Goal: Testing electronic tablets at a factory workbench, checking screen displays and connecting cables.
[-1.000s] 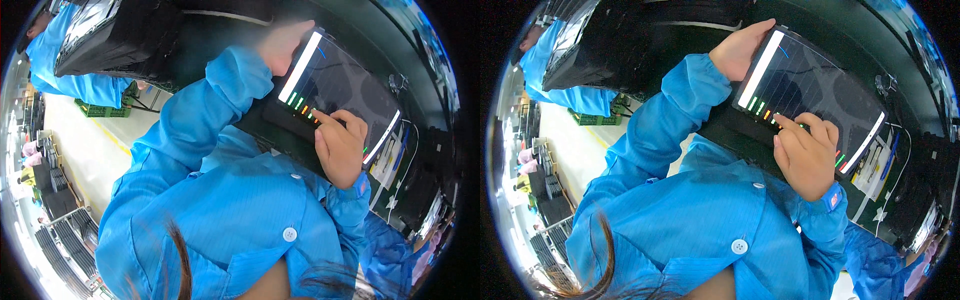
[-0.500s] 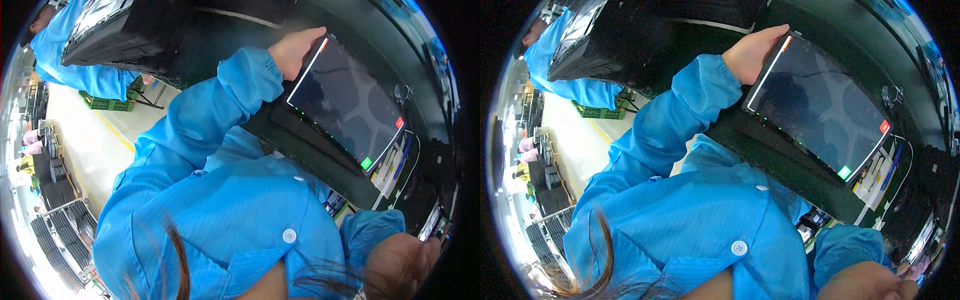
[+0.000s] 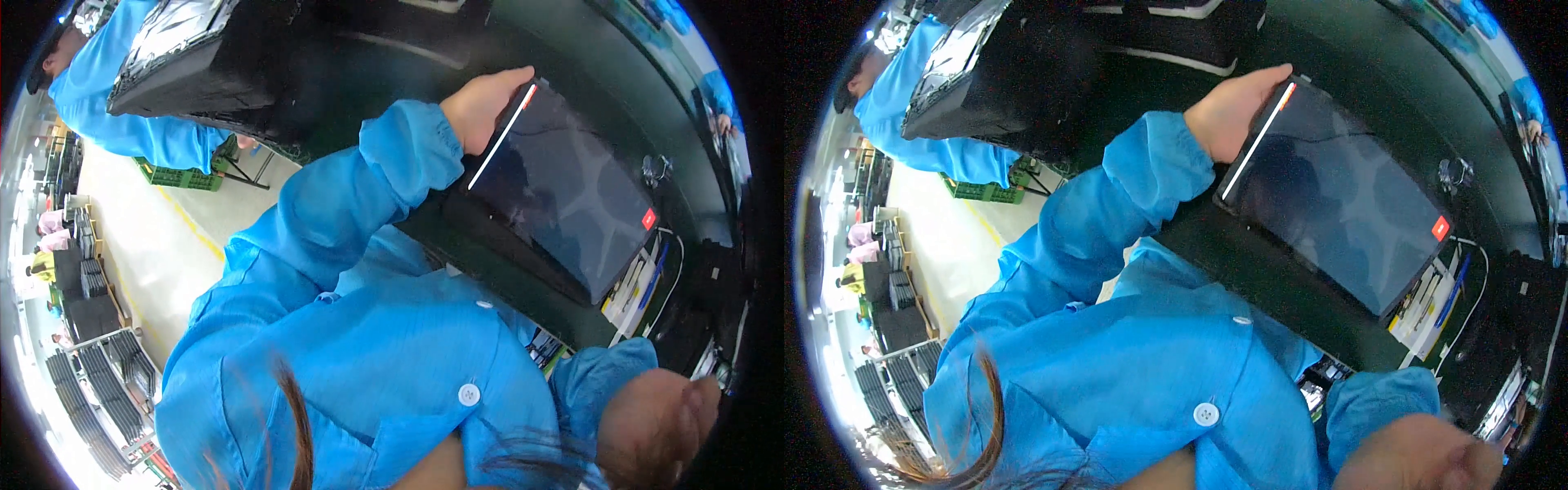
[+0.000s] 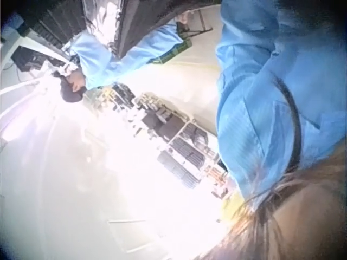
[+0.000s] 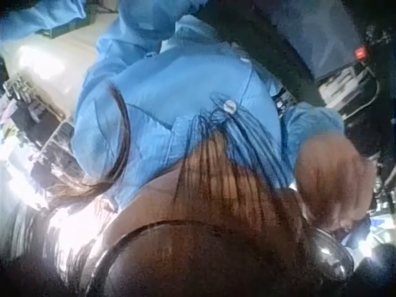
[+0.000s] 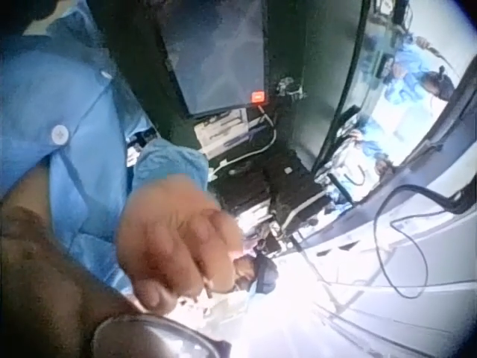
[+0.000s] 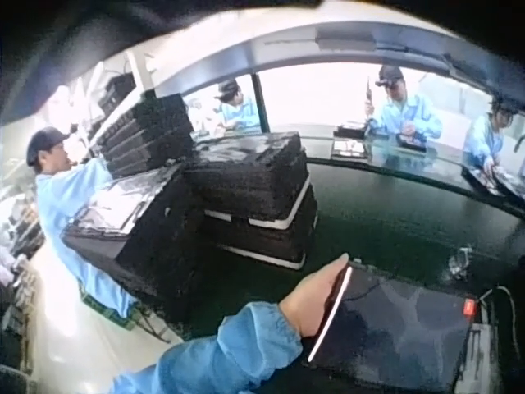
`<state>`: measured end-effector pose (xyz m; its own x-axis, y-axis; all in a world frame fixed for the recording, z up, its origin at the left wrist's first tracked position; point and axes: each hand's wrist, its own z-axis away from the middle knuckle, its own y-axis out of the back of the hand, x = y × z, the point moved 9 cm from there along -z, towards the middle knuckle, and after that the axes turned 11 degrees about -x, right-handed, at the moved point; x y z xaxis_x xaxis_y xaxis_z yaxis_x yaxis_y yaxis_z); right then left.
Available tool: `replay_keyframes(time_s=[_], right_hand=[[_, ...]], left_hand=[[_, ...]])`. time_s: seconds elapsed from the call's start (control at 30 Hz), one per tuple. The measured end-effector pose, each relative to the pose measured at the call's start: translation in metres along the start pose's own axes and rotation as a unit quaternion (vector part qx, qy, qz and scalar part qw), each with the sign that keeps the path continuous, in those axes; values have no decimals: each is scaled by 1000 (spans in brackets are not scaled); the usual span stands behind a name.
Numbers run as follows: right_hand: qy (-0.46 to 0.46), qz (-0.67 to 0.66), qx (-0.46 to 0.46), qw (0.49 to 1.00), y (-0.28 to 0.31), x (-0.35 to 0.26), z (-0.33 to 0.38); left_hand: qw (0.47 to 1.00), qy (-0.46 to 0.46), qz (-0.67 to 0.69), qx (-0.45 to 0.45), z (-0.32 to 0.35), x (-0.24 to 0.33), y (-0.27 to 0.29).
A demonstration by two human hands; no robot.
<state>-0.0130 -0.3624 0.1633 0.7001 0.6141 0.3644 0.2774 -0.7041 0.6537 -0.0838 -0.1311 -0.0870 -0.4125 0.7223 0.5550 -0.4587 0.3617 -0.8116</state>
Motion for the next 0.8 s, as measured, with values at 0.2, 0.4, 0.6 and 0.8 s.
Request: replay_keyframes(time_s=[0.2, 0.4, 0.6, 0.8], right_hand=[[-296, -218, -129, 921, -144, 74, -8], [-340, -329, -274, 837, -270, 101, 17], [-315, -321, -237, 861, -269, 102, 4], [-340, -343, -216, 848, -276, 109, 13]], left_hand=[[1000, -10, -16, 1, 0, 3, 10], [993, -60, -85, 51, 7, 11, 5], [979, -70, -117, 152, 20, 19, 8], [969, -98, -153, 167, 17, 22, 19]])
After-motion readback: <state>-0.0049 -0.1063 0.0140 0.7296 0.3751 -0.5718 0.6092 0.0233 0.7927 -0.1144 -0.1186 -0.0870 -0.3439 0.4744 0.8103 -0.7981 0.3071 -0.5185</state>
